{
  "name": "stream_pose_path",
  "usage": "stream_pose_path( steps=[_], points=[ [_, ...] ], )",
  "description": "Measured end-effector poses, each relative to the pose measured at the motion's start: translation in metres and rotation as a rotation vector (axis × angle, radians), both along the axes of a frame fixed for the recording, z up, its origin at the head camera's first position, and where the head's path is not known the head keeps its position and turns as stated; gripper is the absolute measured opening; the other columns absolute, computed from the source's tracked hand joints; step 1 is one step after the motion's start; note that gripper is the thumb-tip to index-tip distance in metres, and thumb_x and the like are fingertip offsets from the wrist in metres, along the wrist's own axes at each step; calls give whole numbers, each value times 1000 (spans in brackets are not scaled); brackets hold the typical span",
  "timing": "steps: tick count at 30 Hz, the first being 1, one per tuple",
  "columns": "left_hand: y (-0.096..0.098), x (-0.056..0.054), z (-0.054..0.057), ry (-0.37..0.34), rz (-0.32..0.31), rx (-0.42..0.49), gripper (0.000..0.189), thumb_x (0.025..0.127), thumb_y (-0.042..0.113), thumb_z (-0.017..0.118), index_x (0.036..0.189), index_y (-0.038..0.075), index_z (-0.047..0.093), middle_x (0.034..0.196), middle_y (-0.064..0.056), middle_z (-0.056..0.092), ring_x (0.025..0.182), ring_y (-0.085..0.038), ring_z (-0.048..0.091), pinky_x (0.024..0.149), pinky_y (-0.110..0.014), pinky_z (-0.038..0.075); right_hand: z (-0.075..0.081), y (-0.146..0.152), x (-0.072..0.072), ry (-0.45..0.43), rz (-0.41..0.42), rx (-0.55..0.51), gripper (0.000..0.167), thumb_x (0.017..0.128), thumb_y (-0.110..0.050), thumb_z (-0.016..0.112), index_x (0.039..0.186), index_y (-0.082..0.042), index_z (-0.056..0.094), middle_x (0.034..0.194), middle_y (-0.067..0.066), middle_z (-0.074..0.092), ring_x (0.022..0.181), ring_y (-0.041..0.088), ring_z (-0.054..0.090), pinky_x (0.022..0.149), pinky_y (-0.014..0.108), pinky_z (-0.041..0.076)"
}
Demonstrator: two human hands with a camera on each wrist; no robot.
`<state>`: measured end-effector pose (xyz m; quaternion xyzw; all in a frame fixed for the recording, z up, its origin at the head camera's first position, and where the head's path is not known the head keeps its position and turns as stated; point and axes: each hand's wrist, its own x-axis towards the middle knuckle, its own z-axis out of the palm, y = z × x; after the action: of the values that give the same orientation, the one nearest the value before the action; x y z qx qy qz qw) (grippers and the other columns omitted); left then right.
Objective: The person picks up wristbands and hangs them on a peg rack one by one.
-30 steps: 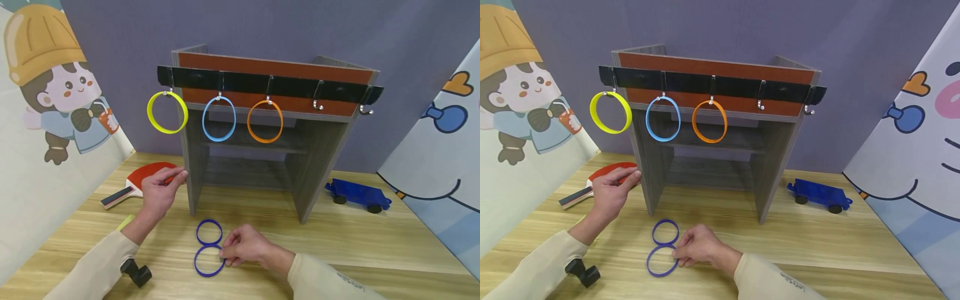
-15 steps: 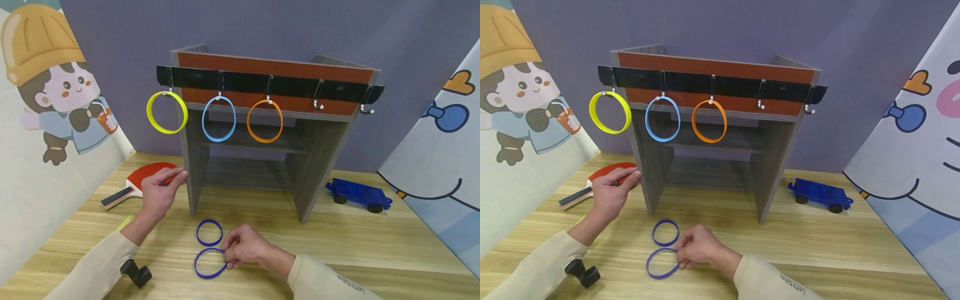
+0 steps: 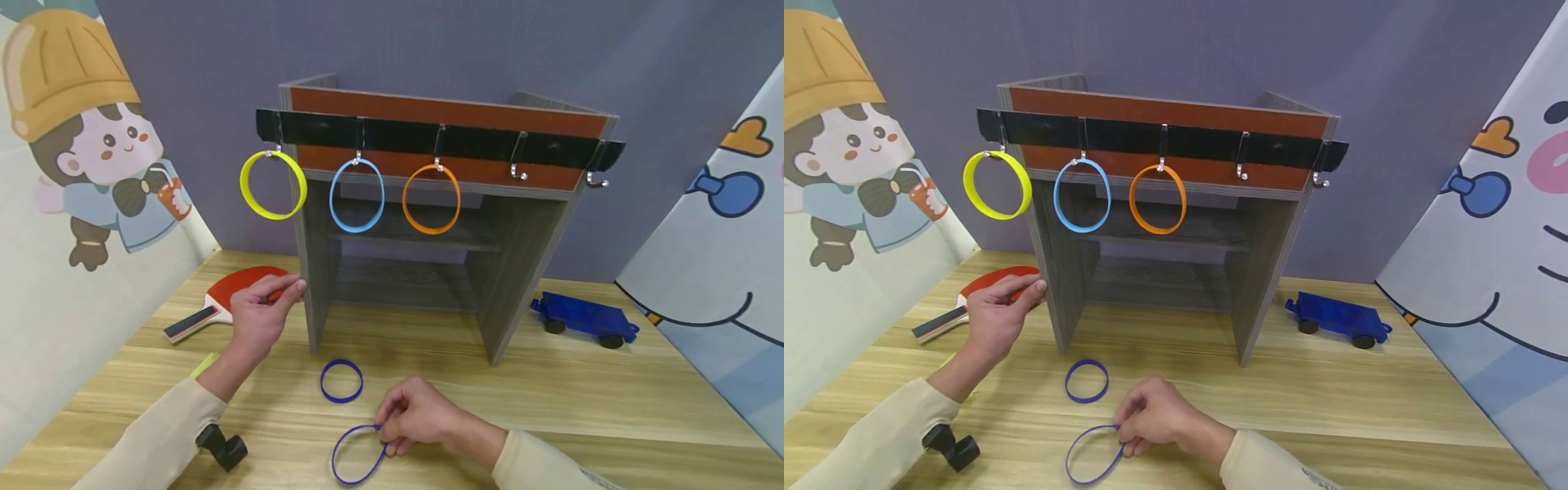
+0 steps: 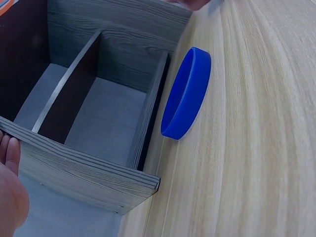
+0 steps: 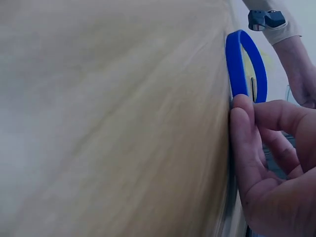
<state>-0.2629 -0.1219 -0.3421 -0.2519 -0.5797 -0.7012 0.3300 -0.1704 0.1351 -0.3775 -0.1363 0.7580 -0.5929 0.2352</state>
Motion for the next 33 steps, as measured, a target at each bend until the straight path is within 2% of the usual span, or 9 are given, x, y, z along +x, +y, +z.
stream_pose_path(
  steps=[6,11,21,27,33],
  points=[
    [-1,1,-1,-10,-3,7,19,76,-16,70,94,-19,66,74,-11,64,64,-15,67,65,-26,57,2,12,3,-26,6,-58,9,72,10,69,80,9,65,67,15,62,54,23,64,51,34,58],
    [-1,1,-1,-11,-12,14,19,76,-18,69,95,-20,65,76,-12,64,65,-16,67,65,-25,57,11,23,3,-28,0,-116,10,74,10,68,83,10,63,72,14,61,58,26,66,54,34,58],
    [-1,0,0,-8,-3,-14,19,76,-16,69,95,-18,67,77,-12,65,65,-17,67,67,-25,57,49,51,-1,22,-77,-222,8,78,8,68,83,3,65,77,16,63,64,24,67,62,37,59],
    [0,0,1,3,5,-20,19,76,-17,70,95,-17,67,76,-12,64,65,-16,67,66,-25,57,73,69,-3,95,-107,-306,9,80,6,70,83,-2,65,76,15,66,68,22,68,64,36,59],
    [0,1,0,-13,3,-11,18,77,-15,70,95,-16,68,75,-12,64,65,-17,67,66,-26,57,97,78,-4,188,-167,-441,13,81,9,67,82,-4,66,76,12,64,67,20,68,63,33,59]
  ],
)
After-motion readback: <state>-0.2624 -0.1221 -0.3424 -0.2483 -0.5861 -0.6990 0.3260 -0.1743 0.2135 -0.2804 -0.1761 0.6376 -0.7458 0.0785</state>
